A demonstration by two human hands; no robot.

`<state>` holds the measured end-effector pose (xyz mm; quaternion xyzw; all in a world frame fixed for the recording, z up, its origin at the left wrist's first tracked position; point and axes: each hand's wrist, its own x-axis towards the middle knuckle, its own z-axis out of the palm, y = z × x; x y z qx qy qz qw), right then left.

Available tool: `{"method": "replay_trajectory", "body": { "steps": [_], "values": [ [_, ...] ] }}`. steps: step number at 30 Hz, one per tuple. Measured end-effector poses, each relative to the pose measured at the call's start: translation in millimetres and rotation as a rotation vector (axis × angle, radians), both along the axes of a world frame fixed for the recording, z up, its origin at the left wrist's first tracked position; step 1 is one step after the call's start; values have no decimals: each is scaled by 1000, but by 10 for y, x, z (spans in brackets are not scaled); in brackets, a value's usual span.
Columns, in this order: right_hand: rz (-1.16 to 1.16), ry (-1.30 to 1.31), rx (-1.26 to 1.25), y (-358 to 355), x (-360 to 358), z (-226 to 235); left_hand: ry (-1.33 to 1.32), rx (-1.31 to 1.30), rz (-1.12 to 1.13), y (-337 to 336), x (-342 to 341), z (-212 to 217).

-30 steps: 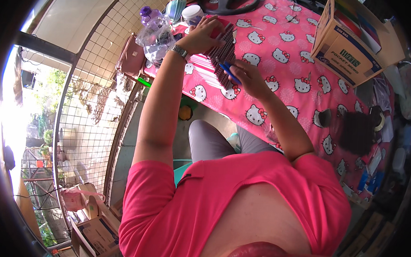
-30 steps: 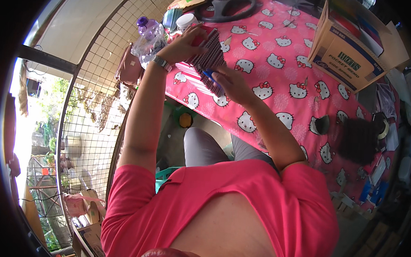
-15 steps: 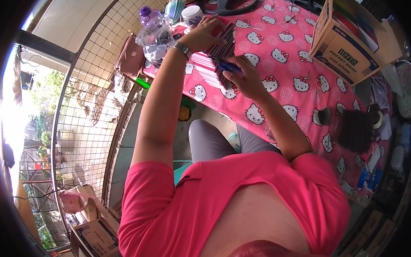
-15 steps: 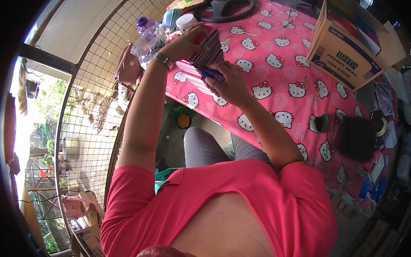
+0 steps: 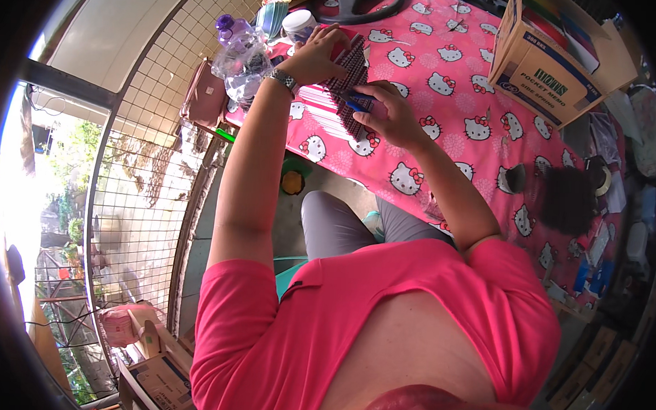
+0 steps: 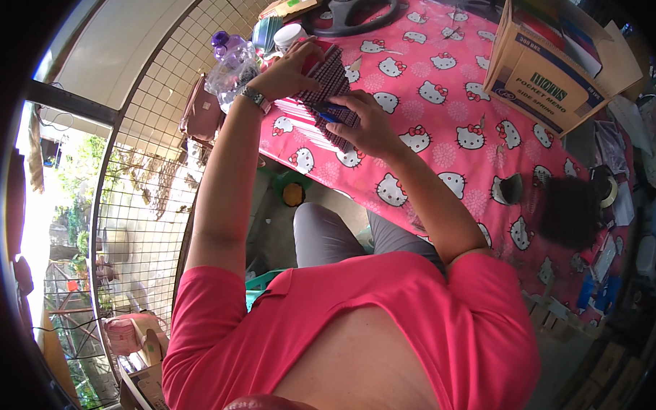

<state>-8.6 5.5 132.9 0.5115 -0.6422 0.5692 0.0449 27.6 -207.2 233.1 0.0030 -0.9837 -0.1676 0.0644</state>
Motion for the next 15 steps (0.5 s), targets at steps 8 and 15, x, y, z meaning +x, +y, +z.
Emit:
{"method": "replay_trajectory", "body": {
  "steps": [8,15],
  "values": [
    [512,-948,303,-27,-158,-188,-7,-5,-23,-38,-15,-25],
    [155,-145,89,-17,-131,-112,-77,-132,47,70,2,32]
  ]
}}
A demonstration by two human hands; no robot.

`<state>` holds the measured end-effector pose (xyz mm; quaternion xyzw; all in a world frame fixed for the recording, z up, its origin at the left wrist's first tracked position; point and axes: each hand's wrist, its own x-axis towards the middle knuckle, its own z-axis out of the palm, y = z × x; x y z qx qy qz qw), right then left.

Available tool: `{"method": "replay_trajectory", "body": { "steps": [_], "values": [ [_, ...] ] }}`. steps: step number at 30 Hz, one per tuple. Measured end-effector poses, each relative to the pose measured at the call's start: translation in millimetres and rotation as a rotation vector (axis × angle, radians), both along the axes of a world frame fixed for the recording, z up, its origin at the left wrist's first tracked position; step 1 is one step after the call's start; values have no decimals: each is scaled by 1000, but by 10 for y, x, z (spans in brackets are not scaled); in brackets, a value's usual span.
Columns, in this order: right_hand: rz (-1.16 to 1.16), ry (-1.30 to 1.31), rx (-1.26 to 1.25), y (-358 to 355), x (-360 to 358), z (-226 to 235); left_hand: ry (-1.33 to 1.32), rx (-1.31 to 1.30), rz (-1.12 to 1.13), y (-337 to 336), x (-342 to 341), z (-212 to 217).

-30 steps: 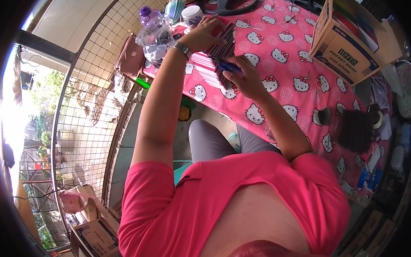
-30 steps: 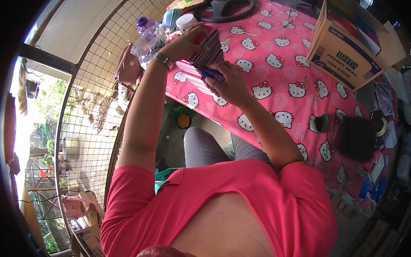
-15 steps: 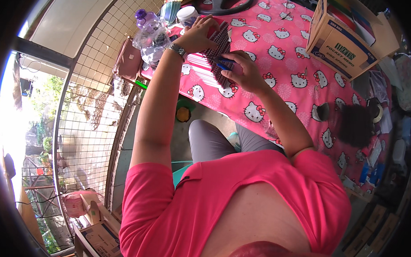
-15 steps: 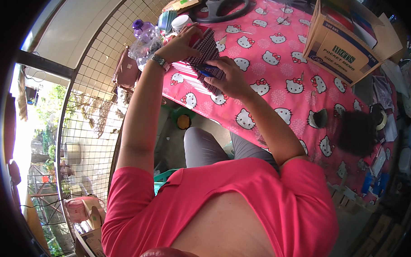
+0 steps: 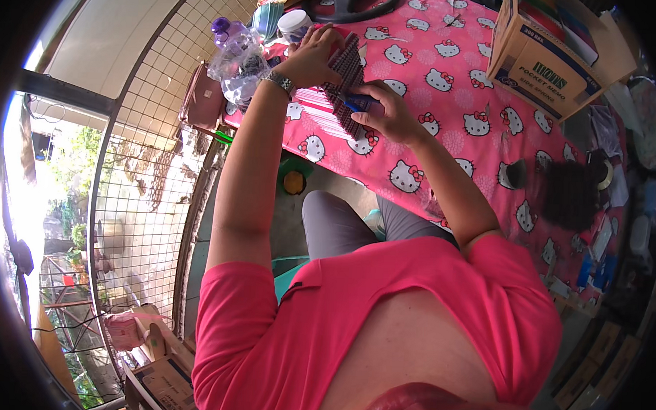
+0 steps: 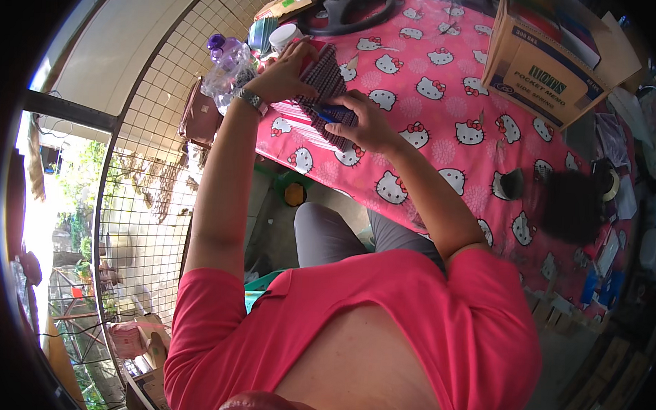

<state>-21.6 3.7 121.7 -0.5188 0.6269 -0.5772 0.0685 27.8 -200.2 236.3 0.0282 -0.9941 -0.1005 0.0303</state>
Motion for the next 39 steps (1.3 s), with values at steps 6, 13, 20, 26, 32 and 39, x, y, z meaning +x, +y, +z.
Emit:
{"method": "replay_trajectory", "body": {
  "steps": [6,13,20,26,32,39],
  "values": [
    [-34,22,34,-10,45,19,24,55,-23,-88,12,-34],
    [536,-1023,206,15,-77,-123,33,83,-69,-100,-34,-61],
    [-78,242,-11,-15,-33,-70,60,2,-43,-103,-29,-133],
    [514,-856,290,-21,-151,-62,18,-6,-39,-152,-23,-135],
    [-21,222,-8,14,-35,-47,14,-7,-15,-120,7,-116],
    [136,-163,175,-6,-133,-50,-49,-7,4,-76,-19,-31]
  ]
}}
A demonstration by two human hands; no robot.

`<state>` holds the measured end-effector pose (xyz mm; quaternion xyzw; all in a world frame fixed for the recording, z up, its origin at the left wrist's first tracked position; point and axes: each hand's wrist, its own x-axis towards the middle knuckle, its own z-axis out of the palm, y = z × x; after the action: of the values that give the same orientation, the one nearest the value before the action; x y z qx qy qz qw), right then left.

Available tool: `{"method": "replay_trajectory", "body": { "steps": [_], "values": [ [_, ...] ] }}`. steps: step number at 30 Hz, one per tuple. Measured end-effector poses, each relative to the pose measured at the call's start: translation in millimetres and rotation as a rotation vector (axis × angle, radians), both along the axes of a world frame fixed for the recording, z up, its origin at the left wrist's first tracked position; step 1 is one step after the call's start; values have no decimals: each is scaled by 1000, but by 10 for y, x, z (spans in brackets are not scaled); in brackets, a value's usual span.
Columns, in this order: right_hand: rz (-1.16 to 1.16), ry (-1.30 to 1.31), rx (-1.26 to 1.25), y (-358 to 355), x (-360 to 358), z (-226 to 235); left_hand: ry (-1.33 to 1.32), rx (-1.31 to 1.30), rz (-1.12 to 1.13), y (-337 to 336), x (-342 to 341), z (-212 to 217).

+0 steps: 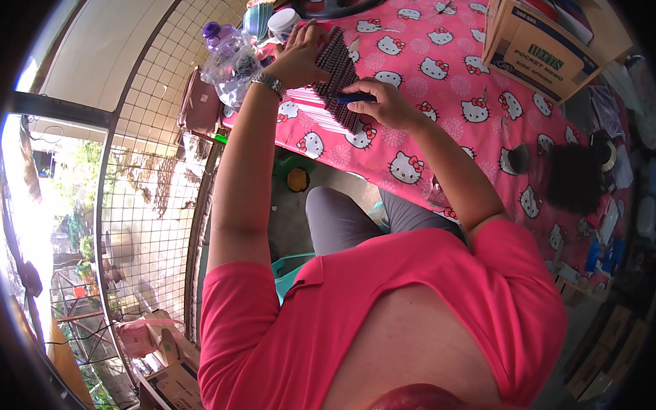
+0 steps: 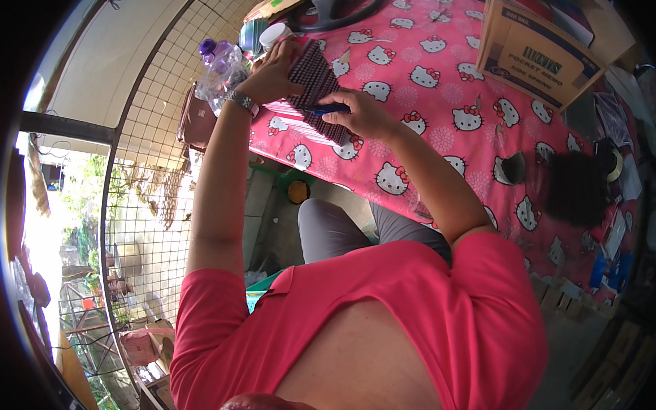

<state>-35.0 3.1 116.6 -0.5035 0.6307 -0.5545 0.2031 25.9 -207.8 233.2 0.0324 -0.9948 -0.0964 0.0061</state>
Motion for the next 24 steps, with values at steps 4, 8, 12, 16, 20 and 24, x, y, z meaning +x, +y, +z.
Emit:
{"method": "replay_trajectory", "body": {
  "steps": [4,8,12,16,20,24],
  "values": [
    [-66,104,-68,31,32,-17,67,-135,20,122,33,-73],
    [-154,231,-105,39,112,-25,-7,-210,58,187,-17,-40],
    [-215,276,-174,21,142,-100,16,-160,56,134,8,-71],
    [-228,369,-235,-84,157,-129,24,-96,20,-22,20,-94],
    [-15,-25,-147,-51,41,-169,-43,-144,75,146,-3,-20],
    [335,-677,67,-34,-7,-187,-26,-175,87,175,19,-25]
  ]
}}
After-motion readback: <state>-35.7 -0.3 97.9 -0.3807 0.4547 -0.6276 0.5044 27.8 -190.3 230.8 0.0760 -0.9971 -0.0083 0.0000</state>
